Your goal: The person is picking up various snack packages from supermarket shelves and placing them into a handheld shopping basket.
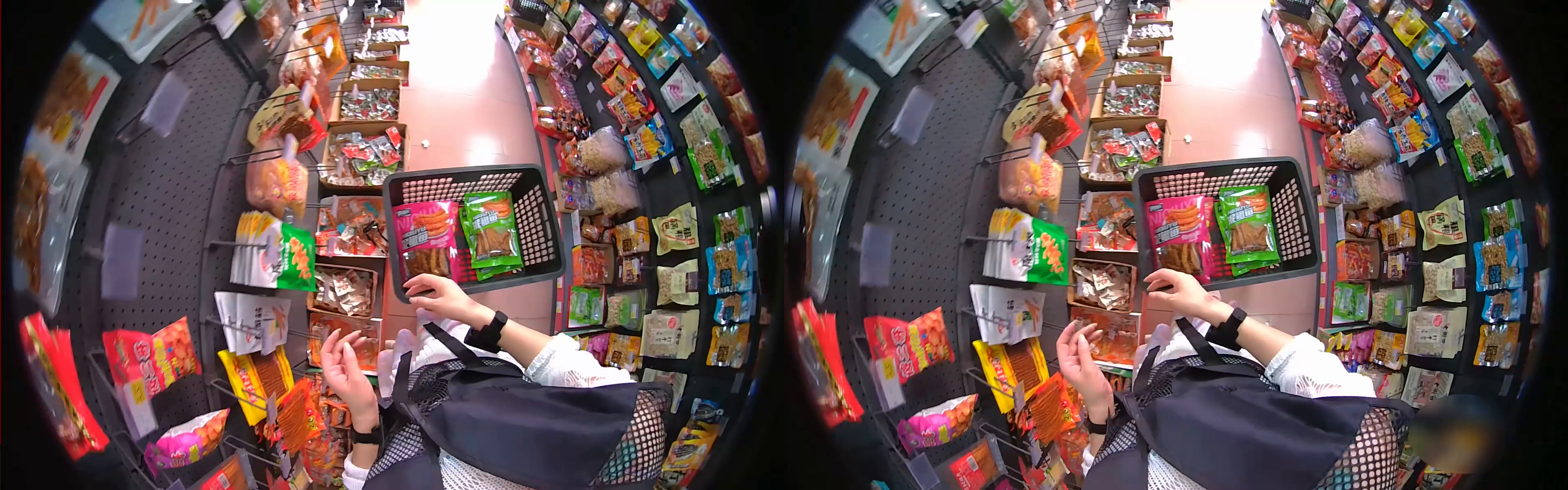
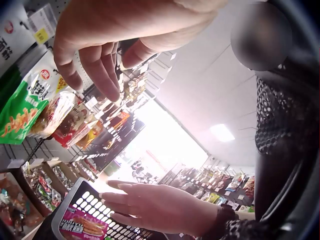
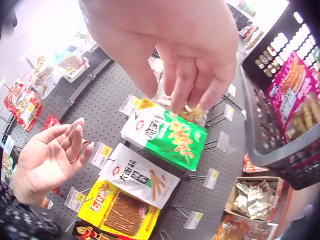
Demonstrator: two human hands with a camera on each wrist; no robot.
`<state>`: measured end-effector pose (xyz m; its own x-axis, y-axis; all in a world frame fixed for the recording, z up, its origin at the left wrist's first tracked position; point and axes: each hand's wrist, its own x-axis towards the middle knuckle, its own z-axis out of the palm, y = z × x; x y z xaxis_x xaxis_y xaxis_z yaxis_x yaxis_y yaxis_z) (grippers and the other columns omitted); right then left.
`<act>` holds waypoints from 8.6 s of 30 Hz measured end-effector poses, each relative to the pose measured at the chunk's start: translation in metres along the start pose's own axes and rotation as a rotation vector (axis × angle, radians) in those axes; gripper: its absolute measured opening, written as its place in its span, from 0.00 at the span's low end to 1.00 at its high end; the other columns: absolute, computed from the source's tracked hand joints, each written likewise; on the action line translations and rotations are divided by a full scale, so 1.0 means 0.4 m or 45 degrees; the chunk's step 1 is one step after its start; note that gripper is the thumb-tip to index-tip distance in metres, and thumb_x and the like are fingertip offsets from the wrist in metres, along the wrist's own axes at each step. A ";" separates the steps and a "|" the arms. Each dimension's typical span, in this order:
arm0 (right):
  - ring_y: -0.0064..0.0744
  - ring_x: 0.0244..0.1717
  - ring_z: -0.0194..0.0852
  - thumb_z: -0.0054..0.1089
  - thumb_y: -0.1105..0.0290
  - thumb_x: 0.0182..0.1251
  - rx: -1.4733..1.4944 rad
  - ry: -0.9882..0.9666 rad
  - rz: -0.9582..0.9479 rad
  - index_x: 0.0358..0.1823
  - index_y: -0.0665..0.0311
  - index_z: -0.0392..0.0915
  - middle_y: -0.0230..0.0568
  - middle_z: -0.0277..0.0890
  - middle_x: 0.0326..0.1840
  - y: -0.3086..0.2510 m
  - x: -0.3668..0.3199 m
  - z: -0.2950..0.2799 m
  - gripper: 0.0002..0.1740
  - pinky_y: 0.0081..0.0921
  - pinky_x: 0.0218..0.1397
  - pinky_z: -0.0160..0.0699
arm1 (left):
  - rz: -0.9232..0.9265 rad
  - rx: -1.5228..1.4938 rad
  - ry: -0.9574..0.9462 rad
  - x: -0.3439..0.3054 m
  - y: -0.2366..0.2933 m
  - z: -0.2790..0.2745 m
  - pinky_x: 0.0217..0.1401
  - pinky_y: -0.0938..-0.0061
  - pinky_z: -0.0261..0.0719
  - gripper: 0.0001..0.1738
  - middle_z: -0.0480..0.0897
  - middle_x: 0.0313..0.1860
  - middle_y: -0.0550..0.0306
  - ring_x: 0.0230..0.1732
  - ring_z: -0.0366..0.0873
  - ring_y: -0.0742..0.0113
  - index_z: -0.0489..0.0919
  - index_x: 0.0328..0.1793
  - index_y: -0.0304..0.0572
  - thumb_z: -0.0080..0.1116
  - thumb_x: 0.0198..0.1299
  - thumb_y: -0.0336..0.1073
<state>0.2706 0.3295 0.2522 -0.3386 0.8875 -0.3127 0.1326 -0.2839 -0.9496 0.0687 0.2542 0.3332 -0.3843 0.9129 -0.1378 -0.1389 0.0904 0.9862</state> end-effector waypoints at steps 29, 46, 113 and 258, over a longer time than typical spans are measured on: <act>0.19 0.37 0.73 0.59 0.68 0.61 0.473 0.607 0.308 0.40 0.69 0.79 0.33 0.80 0.36 0.381 0.362 -0.224 0.11 0.20 0.42 0.71 | -0.395 0.294 -0.031 -0.057 -0.054 0.272 0.53 0.75 0.73 0.09 0.79 0.44 0.50 0.45 0.77 0.67 0.71 0.48 0.30 0.44 0.64 0.23; 0.20 0.35 0.75 0.55 0.74 0.61 0.353 0.115 -0.092 0.39 0.71 0.79 0.35 0.79 0.35 -0.176 -0.046 -0.269 0.09 0.18 0.40 0.73 | 0.300 0.422 -0.246 0.023 0.026 0.173 0.67 0.71 0.61 0.41 0.67 0.64 0.50 0.66 0.63 0.63 0.61 0.67 0.35 0.70 0.47 0.34; 0.17 0.34 0.75 0.53 0.71 0.66 0.676 -0.801 -0.582 0.40 0.71 0.76 0.33 0.79 0.35 -0.743 0.429 0.373 0.09 0.16 0.39 0.74 | 0.725 0.044 0.808 0.275 0.345 -0.207 0.26 0.85 0.55 0.13 0.71 0.22 0.74 0.24 0.58 0.88 0.76 0.28 0.41 0.55 0.63 0.39; 0.15 0.37 0.69 0.57 0.69 0.64 0.311 -0.454 -0.708 0.41 0.68 0.72 0.30 0.74 0.36 -0.684 0.432 0.353 0.10 0.15 0.42 0.68 | 0.835 -0.032 1.015 0.300 0.242 -0.122 0.39 0.85 0.67 0.11 0.80 0.38 0.62 0.36 0.72 0.80 0.74 0.49 0.35 0.54 0.62 0.30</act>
<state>0.0445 0.5092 0.4548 -0.5857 0.7634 0.2723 -0.3478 0.0668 -0.9352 -0.0354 0.3532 0.4077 -0.8837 0.2495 0.3960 0.3003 -0.3467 0.8886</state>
